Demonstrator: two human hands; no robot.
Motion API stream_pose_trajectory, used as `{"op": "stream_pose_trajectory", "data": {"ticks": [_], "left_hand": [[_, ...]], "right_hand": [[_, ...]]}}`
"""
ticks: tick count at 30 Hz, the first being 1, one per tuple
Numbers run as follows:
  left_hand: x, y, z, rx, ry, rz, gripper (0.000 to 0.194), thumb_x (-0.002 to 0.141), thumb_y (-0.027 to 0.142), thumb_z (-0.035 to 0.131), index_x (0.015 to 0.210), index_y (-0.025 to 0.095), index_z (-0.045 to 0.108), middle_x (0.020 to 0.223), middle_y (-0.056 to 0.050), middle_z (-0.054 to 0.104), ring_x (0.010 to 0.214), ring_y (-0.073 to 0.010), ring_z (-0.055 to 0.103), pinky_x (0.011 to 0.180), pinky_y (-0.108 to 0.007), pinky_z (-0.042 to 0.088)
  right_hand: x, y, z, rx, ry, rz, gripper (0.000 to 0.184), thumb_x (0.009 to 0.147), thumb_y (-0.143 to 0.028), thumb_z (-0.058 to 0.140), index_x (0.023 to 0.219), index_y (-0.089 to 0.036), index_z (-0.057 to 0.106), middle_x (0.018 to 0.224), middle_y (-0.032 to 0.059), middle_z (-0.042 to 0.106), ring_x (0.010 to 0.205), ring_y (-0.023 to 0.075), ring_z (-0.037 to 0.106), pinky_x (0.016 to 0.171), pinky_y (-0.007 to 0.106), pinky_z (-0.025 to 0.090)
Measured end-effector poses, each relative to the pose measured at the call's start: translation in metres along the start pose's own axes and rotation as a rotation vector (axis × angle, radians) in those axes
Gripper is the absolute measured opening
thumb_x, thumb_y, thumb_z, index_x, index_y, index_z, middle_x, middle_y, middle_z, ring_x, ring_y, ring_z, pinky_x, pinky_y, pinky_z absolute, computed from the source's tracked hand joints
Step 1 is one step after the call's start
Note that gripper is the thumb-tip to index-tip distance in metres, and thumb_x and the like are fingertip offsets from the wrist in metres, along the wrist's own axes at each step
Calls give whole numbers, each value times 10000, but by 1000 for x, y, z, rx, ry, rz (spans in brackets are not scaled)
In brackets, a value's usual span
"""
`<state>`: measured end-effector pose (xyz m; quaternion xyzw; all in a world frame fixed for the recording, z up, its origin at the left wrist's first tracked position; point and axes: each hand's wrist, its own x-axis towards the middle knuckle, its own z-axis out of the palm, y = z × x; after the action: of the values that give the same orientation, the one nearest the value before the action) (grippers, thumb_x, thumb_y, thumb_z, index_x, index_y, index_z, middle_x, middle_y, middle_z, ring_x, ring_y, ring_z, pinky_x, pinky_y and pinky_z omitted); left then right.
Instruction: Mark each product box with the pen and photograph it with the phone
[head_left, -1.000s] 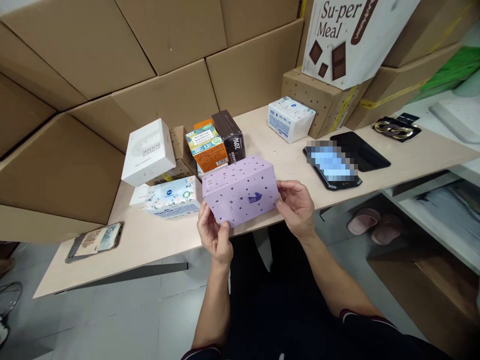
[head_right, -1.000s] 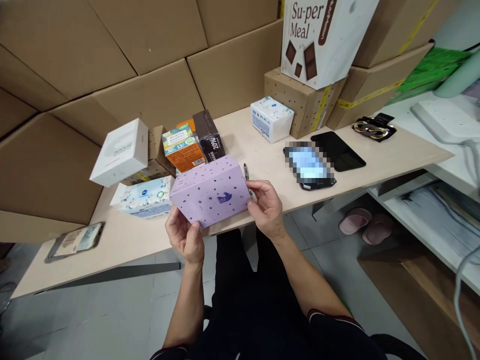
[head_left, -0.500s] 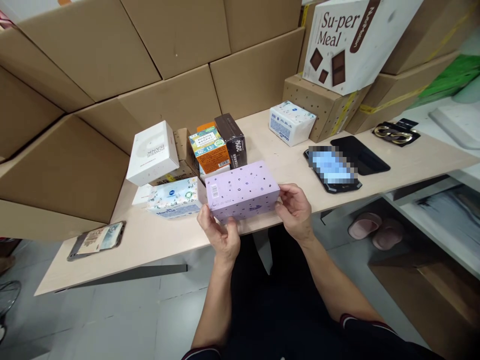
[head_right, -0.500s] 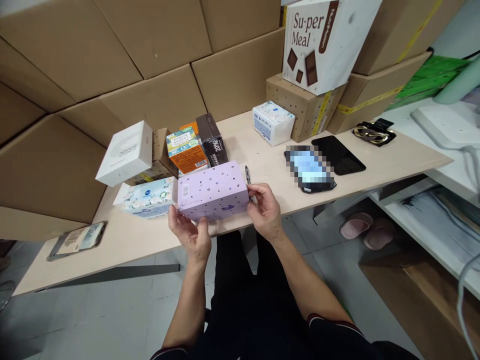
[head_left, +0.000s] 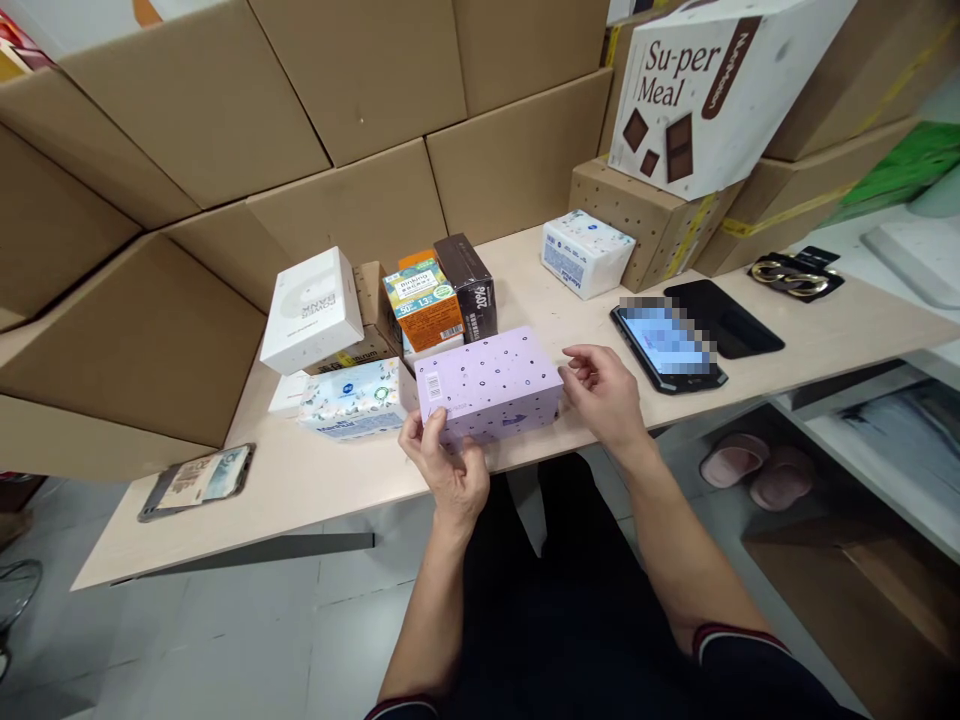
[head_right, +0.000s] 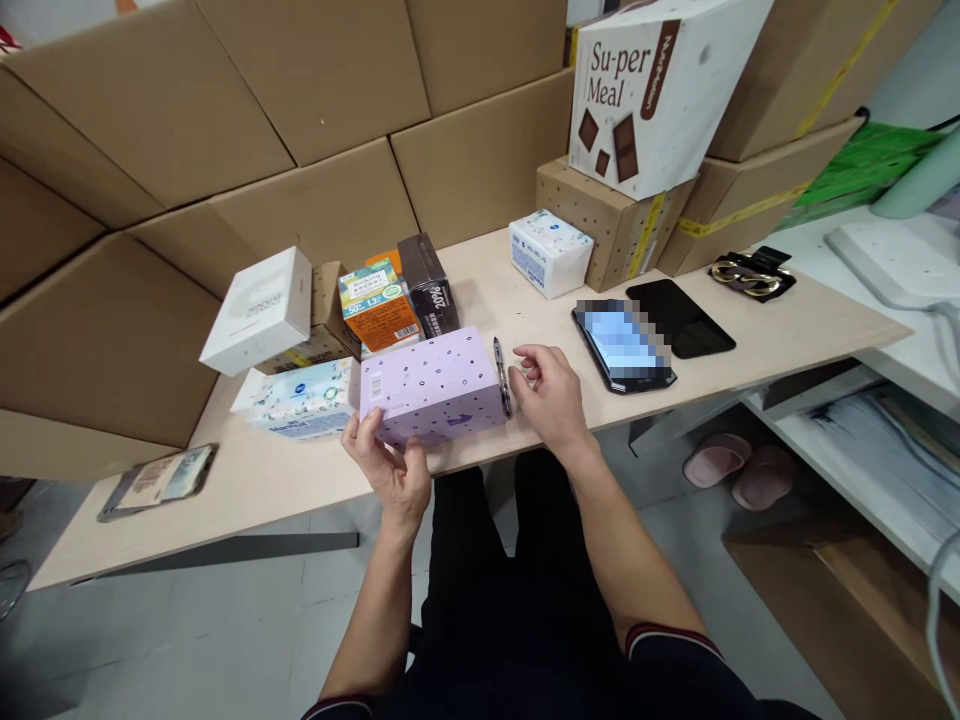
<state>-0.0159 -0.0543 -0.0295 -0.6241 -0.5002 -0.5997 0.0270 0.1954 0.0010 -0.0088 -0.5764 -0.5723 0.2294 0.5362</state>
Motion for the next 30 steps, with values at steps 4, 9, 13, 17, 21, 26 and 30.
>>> {"op": "stream_pose_trajectory", "data": {"ticks": [4, 9, 13, 17, 21, 26, 30], "left_hand": [[2, 2, 0, 6, 15, 34, 672, 792, 80, 557, 1419, 293, 444, 1305, -97, 396, 1282, -263, 427, 1086, -473, 400], [4, 4, -1, 57, 20, 80, 677, 791, 74, 552, 1428, 275, 439, 1307, -109, 410, 1273, -270, 446, 1082, -492, 410], [4, 5, -2, 68, 22, 100, 689, 805, 70, 553, 1452, 273, 429, 1315, -115, 412, 1273, -266, 445, 1078, -484, 410], [4, 5, -2, 73, 24, 110, 695, 806, 67, 558, 1458, 272, 429, 1310, -116, 416, 1270, -263, 449, 1071, -478, 415], [4, 5, -1, 67, 29, 106, 699, 797, 72, 557, 1455, 272, 433, 1319, -119, 410, 1280, -271, 452, 1077, -491, 417], [4, 4, -1, 78, 34, 111, 700, 796, 75, 559, 1456, 271, 432, 1313, -120, 429, 1269, -273, 463, 1079, -495, 414], [4, 4, -2, 87, 32, 110, 685, 805, 84, 557, 1453, 266, 431, 1310, -122, 433, 1271, -278, 462, 1085, -503, 408]], "right_hand": [[22, -17, -10, -456, -420, -48, 424, 873, -286, 596, 1289, -214, 634, 926, 94, 623, 803, 238, 598, 725, 356, 460], [27, -28, -8, -458, -518, -64, 123, 809, -209, 632, 908, -199, 704, 765, 81, 610, 688, 218, 570, 616, 314, 372], [32, -8, -6, -284, -391, -38, 42, 777, -220, 643, 774, -201, 680, 661, 39, 612, 607, 180, 551, 587, 304, 372], [40, 13, -10, -35, -153, 13, 236, 889, -352, 490, 930, -194, 660, 610, -7, 592, 515, 151, 540, 527, 290, 417], [46, 8, -19, 385, 25, -28, 246, 853, -377, 593, 1058, -241, 599, 851, 14, 701, 738, 158, 689, 701, 325, 563], [50, -34, -19, 591, 272, -167, 356, 762, -421, 798, 949, -285, 527, 716, -57, 609, 639, 134, 635, 671, 317, 562], [46, -76, -7, 649, 155, -176, 278, 954, -552, 543, 951, -276, 516, 626, -57, 569, 535, 115, 587, 541, 271, 496]]}}
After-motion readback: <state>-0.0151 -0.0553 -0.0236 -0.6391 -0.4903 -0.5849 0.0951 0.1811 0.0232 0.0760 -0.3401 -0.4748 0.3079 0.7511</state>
